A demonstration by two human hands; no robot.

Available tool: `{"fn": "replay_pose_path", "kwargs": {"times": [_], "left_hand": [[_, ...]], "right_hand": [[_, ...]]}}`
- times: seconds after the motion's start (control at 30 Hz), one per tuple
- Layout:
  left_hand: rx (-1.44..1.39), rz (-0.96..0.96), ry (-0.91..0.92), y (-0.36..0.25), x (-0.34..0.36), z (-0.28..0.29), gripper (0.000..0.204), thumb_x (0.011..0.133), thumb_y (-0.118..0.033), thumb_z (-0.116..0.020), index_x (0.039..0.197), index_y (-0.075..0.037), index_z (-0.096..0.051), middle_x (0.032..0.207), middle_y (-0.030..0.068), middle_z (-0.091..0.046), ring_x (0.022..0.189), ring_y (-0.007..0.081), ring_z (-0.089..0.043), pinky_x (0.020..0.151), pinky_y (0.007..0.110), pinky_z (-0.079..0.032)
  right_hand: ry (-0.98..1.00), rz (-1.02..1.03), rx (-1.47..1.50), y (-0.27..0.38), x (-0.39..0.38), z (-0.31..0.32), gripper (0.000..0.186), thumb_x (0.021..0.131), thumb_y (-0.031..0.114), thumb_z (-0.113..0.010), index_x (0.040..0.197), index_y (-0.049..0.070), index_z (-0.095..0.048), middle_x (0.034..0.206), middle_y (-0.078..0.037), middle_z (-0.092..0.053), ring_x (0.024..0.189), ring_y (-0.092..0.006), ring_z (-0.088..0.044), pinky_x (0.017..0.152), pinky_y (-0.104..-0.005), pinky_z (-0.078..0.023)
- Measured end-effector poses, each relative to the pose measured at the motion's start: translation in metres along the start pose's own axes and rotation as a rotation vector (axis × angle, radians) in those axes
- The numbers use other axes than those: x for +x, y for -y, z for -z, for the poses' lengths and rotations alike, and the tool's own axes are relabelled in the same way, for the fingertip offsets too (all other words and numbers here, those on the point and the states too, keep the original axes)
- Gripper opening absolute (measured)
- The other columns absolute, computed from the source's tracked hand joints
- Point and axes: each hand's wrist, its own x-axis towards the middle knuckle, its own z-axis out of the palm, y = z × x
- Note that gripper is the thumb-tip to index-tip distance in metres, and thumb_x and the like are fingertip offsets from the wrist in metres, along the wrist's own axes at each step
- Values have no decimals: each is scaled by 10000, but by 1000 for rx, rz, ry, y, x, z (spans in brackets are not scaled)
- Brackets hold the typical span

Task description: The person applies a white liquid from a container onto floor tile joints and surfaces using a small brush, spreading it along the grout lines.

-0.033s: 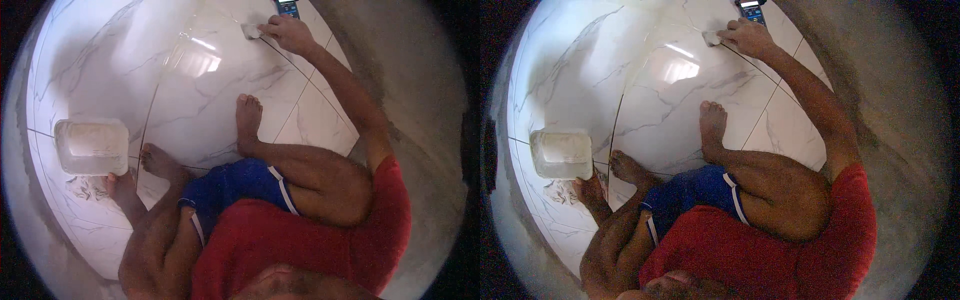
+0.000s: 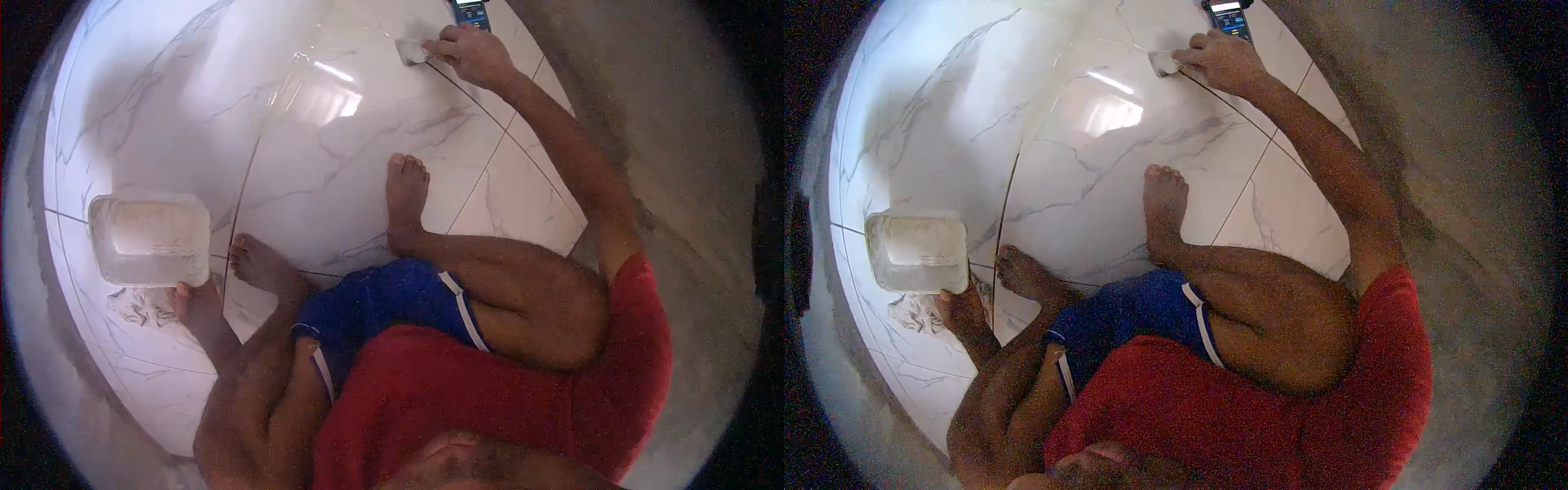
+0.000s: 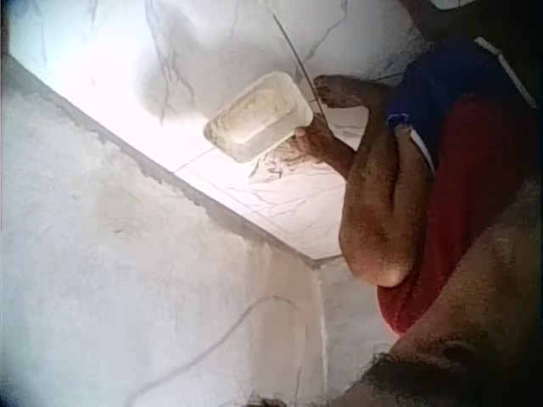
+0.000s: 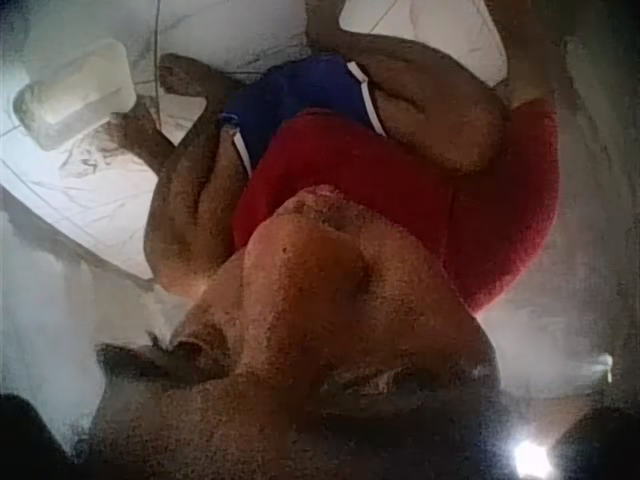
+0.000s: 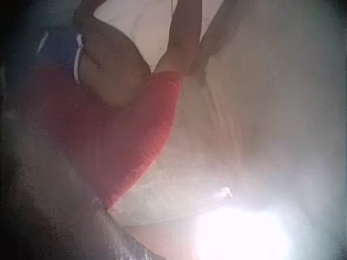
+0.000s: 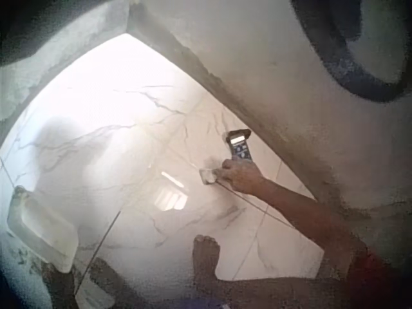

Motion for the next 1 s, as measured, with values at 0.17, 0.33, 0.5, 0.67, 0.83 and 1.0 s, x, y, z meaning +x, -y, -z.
{"fn": "replay_pose_path", "kwargs": {"times": [0.17, 0.33, 0.5, 0.67, 0.83, 1.0], "left_hand": [[1, 4, 122, -1, 1, 4, 641, 935, -214, -632, 1454, 55, -367, 1501, 197, -417, 1395, 370, -388, 1193, 537, -272], [26, 45, 24, 2, 0, 29, 619, 931, -203, -619, 1449, 40, -381, 1495, 194, -427, 1387, 368, -401, 1188, 534, -281], [-45, 10, 34, 3, 2, 1, 678, 856, -122, -659, 1433, 92, -375, 1454, 257, -441, 1363, 362, -443, 1153, 480, -361], [413, 3, -98, 2, 1, 16, 624, 875, -150, -651, 1394, 99, -412, 1432, 251, -457, 1318, 343, -484, 1122, 451, -388], [168, 31, 70, 1, 1, 13, 650, 911, -246, -664, 1424, 49, -396, 1436, 220, -473, 1317, 360, -477, 1106, 495, -396], [336, 67, 8, 0, 6, 34, 627, 930, -249, -643, 1423, 47, -394, 1431, 204, -477, 1309, 364, -479, 1102, 500, -400]], "right_hand": [[50, -15, 18, -24, -31, -19, 290, 927, 262, -651, 1211, 305, -693, 1038, 5, -651, 981, -216, -635, 830, -383, -563], [89, -36, 3, -32, -40, -8, 303, 907, 231, -674, 1202, 296, -700, 1032, 0, -652, 1013, -212, -621, 843, -372, -556], [31, 70, 60, -22, -16, -9, 304, 891, 232, -687, 1191, 279, -711, 1028, -7, -651, 997, -216, -618, 840, -366, -547], [42, 53, 43, -35, -25, -13, 301, 873, 223, -702, 1170, 268, -720, 1014, -12, -651, 999, -210, -616, 829, -358, -543], [-27, -43, 116, -27, -8, -5, 296, 941, 293, -646, 1224, 218, -684, 979, -62, -661, 911, -253, -665, 786, -397, -567], [12, -94, -45, 18, 82, 10, 370, 1021, 405, -450, 1197, 149, -650, 958, -169, -703, 814, -337, -724, 674, -488, -595]]}}
